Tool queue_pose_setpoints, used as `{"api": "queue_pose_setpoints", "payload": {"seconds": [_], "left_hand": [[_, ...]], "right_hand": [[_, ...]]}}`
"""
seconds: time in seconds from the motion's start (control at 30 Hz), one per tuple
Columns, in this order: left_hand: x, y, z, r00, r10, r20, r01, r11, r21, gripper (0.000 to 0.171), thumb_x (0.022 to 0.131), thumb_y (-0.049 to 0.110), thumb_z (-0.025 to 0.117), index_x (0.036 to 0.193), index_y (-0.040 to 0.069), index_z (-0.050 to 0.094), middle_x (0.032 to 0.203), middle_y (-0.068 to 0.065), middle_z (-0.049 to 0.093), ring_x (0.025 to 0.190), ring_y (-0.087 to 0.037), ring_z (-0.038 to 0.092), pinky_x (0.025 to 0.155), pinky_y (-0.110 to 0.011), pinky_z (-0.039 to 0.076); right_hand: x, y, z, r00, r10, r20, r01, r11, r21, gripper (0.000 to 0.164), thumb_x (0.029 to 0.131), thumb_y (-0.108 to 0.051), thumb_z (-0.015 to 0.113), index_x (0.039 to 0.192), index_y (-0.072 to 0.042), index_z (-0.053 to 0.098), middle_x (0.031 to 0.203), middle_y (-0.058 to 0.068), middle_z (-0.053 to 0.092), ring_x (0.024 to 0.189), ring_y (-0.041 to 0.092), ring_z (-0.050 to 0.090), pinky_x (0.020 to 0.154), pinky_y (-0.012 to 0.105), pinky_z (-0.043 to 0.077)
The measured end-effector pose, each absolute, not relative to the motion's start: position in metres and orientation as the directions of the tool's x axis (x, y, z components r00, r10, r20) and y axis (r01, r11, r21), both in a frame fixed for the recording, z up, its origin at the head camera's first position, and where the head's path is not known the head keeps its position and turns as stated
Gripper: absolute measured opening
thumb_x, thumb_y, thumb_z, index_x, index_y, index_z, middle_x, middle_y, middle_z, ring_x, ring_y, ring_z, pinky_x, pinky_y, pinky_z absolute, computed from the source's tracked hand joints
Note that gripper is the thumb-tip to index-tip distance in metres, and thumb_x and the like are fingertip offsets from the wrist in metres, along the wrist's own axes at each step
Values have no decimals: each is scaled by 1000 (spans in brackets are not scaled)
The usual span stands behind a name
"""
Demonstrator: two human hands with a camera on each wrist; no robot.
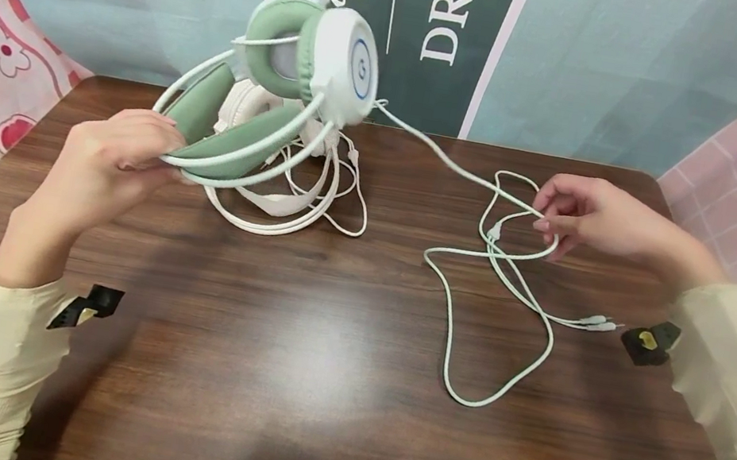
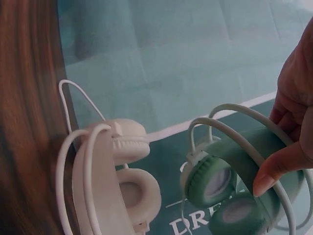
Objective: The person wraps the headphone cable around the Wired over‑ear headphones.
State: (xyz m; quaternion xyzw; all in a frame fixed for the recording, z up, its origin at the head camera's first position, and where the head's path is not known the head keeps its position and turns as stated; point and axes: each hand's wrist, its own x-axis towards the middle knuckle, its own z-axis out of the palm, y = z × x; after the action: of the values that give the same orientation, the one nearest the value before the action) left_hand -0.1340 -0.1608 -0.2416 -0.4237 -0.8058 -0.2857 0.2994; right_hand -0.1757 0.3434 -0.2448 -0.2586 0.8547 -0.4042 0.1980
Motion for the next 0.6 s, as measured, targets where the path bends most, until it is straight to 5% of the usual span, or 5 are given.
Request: {"api": "queue_pose_setpoints", "payload": {"seconds": [0.4, 0.6], "left_hand": [[-137, -164, -244, -464, 570, 678, 845, 514, 145, 25, 56, -21, 66, 75, -6, 62, 72, -12, 61, 83, -33, 57, 84, -35, 42], [-138, -160, -244, -470, 556, 686, 833, 537, 134, 24, 57, -19, 67, 76, -6, 62, 72, -13, 61, 83, -33, 57, 84, -37, 42]], "right_hand": [[-170, 338, -240, -804, -581, -125, -325, 606, -726, 11, 84, 11, 54, 85, 0, 57, 68, 11, 61, 60, 17, 61, 53, 26, 50], [-168, 337, -240, -785, -617, -61, -374, 549, -747, 20, 80, 17, 54, 83, -2, 60, 67, 9, 60, 56, 17, 59, 51, 26, 49]]}}
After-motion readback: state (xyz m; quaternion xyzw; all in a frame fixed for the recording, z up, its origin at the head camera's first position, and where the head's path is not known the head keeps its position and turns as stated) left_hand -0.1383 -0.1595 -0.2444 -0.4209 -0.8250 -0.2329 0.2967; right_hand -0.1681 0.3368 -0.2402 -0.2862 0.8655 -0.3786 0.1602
